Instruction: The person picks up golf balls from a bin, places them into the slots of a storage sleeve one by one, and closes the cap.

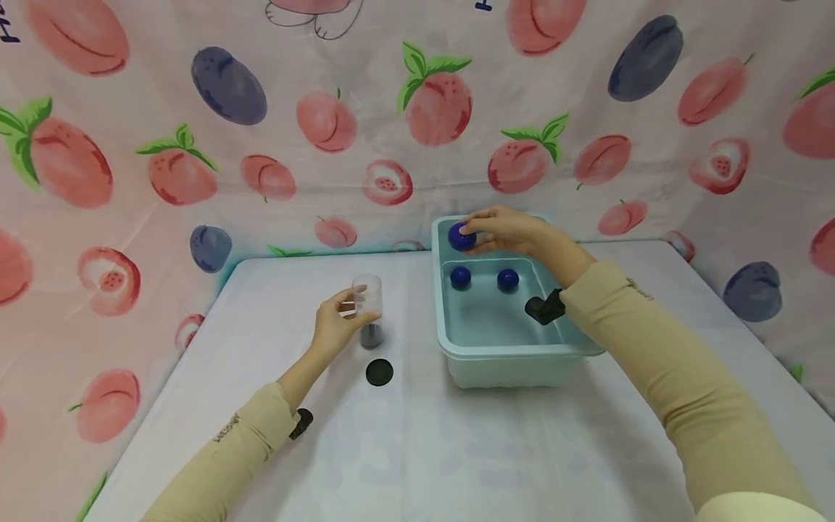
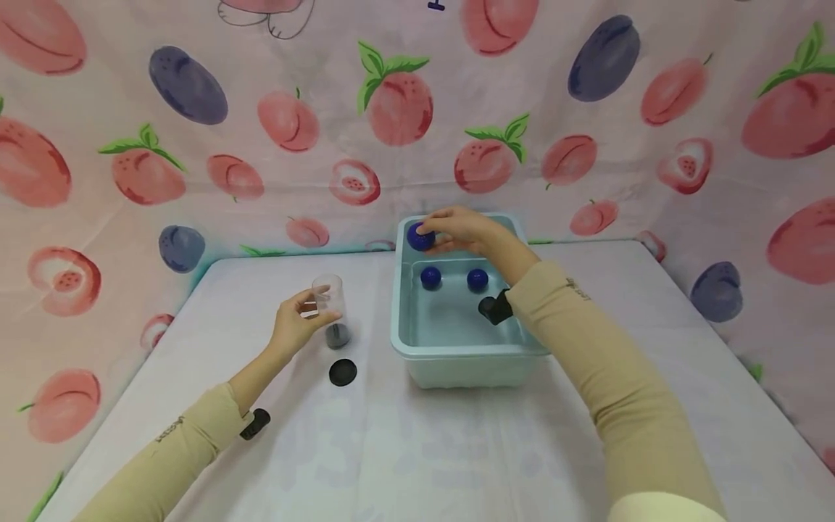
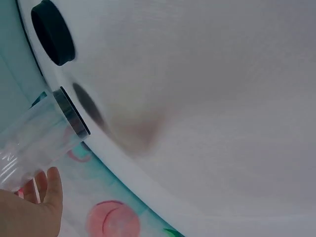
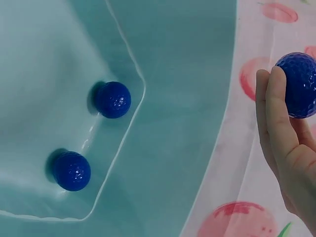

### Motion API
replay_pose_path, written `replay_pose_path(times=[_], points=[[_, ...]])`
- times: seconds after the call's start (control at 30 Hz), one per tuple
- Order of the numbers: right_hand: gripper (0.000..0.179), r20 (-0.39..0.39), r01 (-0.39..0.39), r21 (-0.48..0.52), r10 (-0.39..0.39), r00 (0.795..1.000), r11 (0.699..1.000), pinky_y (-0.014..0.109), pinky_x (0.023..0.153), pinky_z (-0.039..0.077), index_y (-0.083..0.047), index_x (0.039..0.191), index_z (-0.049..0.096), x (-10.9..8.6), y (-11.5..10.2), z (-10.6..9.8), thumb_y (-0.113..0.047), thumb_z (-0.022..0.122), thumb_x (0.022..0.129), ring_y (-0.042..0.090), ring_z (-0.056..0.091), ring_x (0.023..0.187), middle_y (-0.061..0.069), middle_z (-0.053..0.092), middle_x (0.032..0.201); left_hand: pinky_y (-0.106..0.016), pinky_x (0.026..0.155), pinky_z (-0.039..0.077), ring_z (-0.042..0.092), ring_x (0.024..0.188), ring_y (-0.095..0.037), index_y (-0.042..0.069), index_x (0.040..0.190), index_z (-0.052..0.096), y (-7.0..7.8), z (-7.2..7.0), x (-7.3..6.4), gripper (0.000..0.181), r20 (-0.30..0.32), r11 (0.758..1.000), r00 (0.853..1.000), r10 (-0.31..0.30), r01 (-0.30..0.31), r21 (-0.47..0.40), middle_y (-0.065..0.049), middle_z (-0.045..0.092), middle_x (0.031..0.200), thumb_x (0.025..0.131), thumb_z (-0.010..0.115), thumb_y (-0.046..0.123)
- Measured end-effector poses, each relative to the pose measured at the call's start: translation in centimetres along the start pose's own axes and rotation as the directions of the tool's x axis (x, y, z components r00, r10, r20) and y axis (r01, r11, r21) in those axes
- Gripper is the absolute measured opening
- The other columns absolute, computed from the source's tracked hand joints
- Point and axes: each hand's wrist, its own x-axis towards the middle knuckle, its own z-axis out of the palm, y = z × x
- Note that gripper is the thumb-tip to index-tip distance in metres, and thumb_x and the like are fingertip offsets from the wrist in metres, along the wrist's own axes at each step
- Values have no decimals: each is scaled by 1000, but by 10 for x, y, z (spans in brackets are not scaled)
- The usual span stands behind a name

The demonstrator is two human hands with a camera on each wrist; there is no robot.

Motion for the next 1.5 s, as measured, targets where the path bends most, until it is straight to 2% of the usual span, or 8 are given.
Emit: replay_pose_path(times=[0.13, 0.37, 0.63, 0.77, 0.93, 1.07, 1.17, 1.5], points=[[51, -10, 5, 15, -5, 1000, 1000, 43, 106, 38, 4, 143, 32, -2, -5, 7, -13, 47, 98, 22, 57, 102, 21, 36, 144, -41, 96, 49, 57, 109, -31, 6, 125, 60, 7, -3, 2, 56, -7, 999, 999, 39, -39, 3, -18, 59, 122, 74, 80, 15], [50, -23, 2, 30, -1, 1000, 1000, 40, 102, 42, 5, 143, 32, -7, -9, 13, -13, 47, 98, 15, 60, 91, 21, 38, 142, -43, 98, 47, 55, 112, -30, 8, 125, 59, 18, -1, 4, 56, -2, 999, 999, 49, -49, -19, -17, 58, 122, 74, 81, 15], [48, -24, -5, 73, 7, 1000, 997, 39, 100, 42, 5, 141, 35, -12, -10, 22, -13, 47, 98, 13, 63, 84, 21, 41, 140, -44, 87, 53, 57, 109, -34, 10, 126, 59, 26, 3, 8, 57, 38, 991, 994, 101, -97, -96, -19, 56, 120, 73, 81, 15], [47, -17, -13, 100, 15, 1000, 995, 37, 97, 44, 4, 140, 36, -13, -9, 26, -13, 47, 98, 14, 63, 85, 22, 41, 139, -43, 82, 54, 58, 105, -34, 9, 126, 59, 32, 6, 8, 58, 57, 989, 990, 126, -121, -83, -18, 57, 118, 73, 81, 14], [45, -24, 9, 127, -6, 1000, 992, 35, 93, 47, 4, 139, 37, -13, -6, 30, -12, 47, 98, 15, 64, 86, 18, 48, 131, -44, 90, 51, 56, 107, -30, 8, 127, 59, 41, 11, 9, 59, 47, 988, 988, 148, -146, -50, -18, 59, 118, 72, 81, 13], [42, -45, 31, 132, -25, 999, 991, 40, 97, 45, 5, 135, 42, -11, -2, 31, -11, 49, 97, 15, 65, 83, 12, 55, 118, -44, 92, 50, 55, 108, -28, 8, 128, 59, 48, 15, 11, 62, 32, 990, 990, 139, -138, -36, -16, 61, 120, 71, 83, 14], [42, -53, 33, 140, -26, 998, 990, 43, 101, 42, 5, 134, 43, -10, -2, 33, -11, 50, 96, 14, 65, 83, 13, 55, 121, -43, 92, 50, 56, 108, -28, 8, 129, 58, 54, 17, 12, 64, 22, 992, 992, 122, -121, -37, -15, 62, 120, 70, 83, 14], [47, -57, 13, 124, -6, 998, 992, 41, 99, 44, 3, 138, 41, -8, -1, 45, -11, 53, 96, 30, 57, 113, 23, 42, 141, -44, 96, 49, 58, 110, -30, 6, 123, 62, 65, 27, 12, 59, 44, 995, 996, 81, -78, -59, -14, 64, 120, 69, 84, 14]])
